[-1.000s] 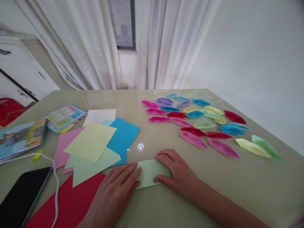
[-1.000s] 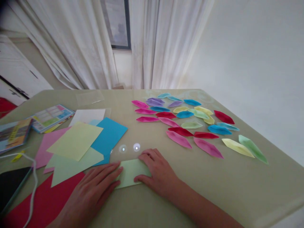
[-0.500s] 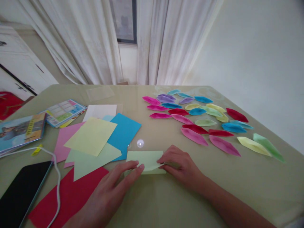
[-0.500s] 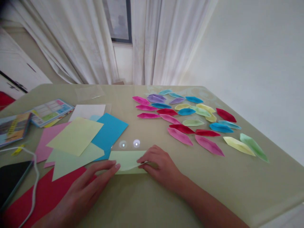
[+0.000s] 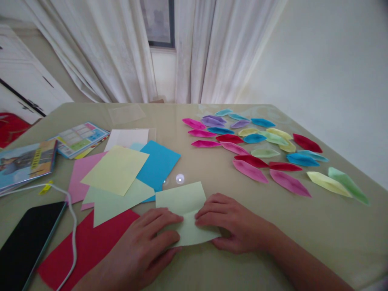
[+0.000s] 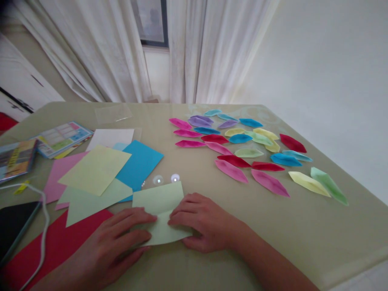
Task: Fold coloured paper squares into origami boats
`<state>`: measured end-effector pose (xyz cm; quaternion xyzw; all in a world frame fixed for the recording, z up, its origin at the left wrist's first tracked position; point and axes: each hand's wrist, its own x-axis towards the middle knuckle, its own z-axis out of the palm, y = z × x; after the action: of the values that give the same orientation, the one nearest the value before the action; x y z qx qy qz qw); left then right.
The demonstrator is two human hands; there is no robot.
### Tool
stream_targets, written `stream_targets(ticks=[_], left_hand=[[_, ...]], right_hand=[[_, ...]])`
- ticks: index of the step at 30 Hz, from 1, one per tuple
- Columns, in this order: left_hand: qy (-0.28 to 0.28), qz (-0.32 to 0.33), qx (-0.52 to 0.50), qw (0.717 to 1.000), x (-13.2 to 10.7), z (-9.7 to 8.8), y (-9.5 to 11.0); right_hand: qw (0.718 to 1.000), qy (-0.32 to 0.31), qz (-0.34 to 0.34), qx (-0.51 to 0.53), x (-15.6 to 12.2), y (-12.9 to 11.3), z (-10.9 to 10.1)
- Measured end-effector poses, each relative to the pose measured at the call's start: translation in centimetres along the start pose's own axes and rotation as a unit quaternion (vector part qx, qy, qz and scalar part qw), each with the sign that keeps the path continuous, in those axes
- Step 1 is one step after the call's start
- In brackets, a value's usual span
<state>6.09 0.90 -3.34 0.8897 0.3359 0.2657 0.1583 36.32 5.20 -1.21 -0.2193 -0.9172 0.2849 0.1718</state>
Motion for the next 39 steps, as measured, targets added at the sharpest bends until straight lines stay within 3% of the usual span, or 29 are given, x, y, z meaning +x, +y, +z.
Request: stream_targets(ticks=[3, 5, 8, 10, 15, 19, 24, 39], left_hand=[[-0.007, 0.021, -0.019, 1.0, 0.5, 0.0, 0.0], [0.012, 0.019, -0.016, 1.0, 0.7, 0.2, -0.3], [0.044, -0.001, 0.029, 0.999, 0.7, 0.7, -0.8], [0.037, -0.005, 0.061, 0.997, 0.5, 0.9, -1.0], [0.026, 0.056, 0.168, 0.984, 0.2, 0.9, 0.2], [0.035, 0.056, 0.258, 0.964, 0.2, 0.9, 2.0], [0.022, 0.038, 0.292, 0.955, -0.2, 1.3, 3.5], [0.011, 0.025, 0.277, 0.96, -1.3, 2.9, 3.7]], right_hand=[[0.999, -0.01, 0.007, -0.045, 0.0, 0.1, 0.5], [0.998, -0.004, 0.055, -0.04, 0.1, 0.0, 1.0], [0.99, 0.021, 0.141, -0.002, 0.4, -0.1, 1.8], [0.982, 0.042, 0.181, 0.008, 0.5, -0.2, 2.2], [0.971, 0.077, 0.225, 0.023, 0.5, -0.1, 2.7], [0.97, 0.095, 0.224, 0.014, 0.6, 0.1, 3.0], [0.974, 0.134, 0.182, -0.017, 0.6, 0.1, 3.5], [0.974, 0.117, 0.194, -0.009, 0.7, 0.1, 2.9]])
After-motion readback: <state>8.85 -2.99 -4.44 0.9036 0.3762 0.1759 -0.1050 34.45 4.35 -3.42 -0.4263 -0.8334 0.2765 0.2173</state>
